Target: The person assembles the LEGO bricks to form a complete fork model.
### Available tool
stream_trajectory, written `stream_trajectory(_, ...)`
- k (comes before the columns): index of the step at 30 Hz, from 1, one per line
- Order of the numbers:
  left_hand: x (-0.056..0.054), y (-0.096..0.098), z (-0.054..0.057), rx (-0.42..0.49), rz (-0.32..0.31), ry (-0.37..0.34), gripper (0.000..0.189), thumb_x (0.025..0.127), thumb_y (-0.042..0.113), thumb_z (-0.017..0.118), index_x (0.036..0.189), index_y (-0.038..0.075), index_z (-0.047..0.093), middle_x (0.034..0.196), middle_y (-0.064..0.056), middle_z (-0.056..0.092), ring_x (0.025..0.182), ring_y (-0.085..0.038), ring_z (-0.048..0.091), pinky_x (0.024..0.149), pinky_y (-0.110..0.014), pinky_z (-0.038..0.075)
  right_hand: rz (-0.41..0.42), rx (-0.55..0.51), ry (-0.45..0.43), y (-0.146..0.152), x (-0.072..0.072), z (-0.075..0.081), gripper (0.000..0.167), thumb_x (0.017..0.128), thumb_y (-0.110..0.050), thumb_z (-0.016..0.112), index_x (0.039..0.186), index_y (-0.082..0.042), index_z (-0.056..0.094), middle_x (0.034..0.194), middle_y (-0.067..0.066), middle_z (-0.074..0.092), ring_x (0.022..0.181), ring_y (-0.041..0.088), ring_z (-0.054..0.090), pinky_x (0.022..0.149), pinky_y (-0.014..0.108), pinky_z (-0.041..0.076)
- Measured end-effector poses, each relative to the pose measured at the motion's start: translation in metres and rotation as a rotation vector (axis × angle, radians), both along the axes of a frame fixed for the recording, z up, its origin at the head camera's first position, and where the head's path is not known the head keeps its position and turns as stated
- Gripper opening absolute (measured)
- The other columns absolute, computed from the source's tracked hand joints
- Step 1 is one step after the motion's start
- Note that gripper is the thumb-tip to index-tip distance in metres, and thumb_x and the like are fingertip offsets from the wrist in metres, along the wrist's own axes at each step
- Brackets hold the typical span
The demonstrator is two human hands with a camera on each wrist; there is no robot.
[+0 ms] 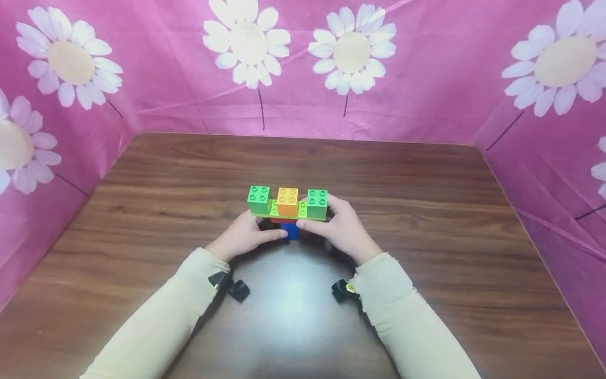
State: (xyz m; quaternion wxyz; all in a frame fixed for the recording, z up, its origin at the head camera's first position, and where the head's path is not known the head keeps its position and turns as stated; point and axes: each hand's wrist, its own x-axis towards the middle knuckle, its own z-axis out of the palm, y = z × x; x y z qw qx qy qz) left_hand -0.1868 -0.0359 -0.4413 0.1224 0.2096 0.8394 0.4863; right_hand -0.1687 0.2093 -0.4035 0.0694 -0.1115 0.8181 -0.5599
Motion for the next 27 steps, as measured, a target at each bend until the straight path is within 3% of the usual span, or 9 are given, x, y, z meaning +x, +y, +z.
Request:
stream_trajectory(7, -0.001, -0.003, -0.004, -0.014, -0.007, -0.007, 0.058, 0.085, 0.036, 0.081, 0.138, 0.025, 0.059, 0.138, 0.005, 0.061, 0.133, -0.015, 0.050, 0.113, -0.044, 0.038, -0.005, -0.021, -0.002, -0.003, -0.001, -0.007, 0.050, 0.080, -0.025, 0.086, 0.124, -0.010, 0.066, 0.115, 0.004, 0.071, 0.104, 0.020, 0.066, 0.090, 0.031, 0.055)
stream_trajectory(15, -0.002, 0.003, -0.002, 0.003, -0.026, 0.044, 0.056, 0.088, 0.035, 0.078, 0.138, 0.021, 0.058, 0.137, 0.002, 0.062, 0.132, -0.015, 0.051, 0.112, -0.042, 0.038, 0.016, 0.014, -0.044, -0.003, -0.002, -0.024, 0.060, 0.080, -0.039, 0.085, 0.132, -0.021, 0.061, 0.125, -0.002, 0.068, 0.116, 0.015, 0.062, 0.105, 0.042, 0.045)
stream_trajectory(27, -0.002, 0.004, -0.006, -0.001, -0.002, 0.052, 0.051, 0.085, 0.033, 0.081, 0.132, 0.020, 0.065, 0.132, 0.003, 0.066, 0.128, -0.015, 0.055, 0.110, -0.039, 0.041, 0.023, 0.009, -0.011, -0.004, -0.002, -0.031, 0.063, 0.078, -0.039, 0.086, 0.134, -0.022, 0.060, 0.127, -0.004, 0.067, 0.119, 0.014, 0.059, 0.108, 0.044, 0.041)
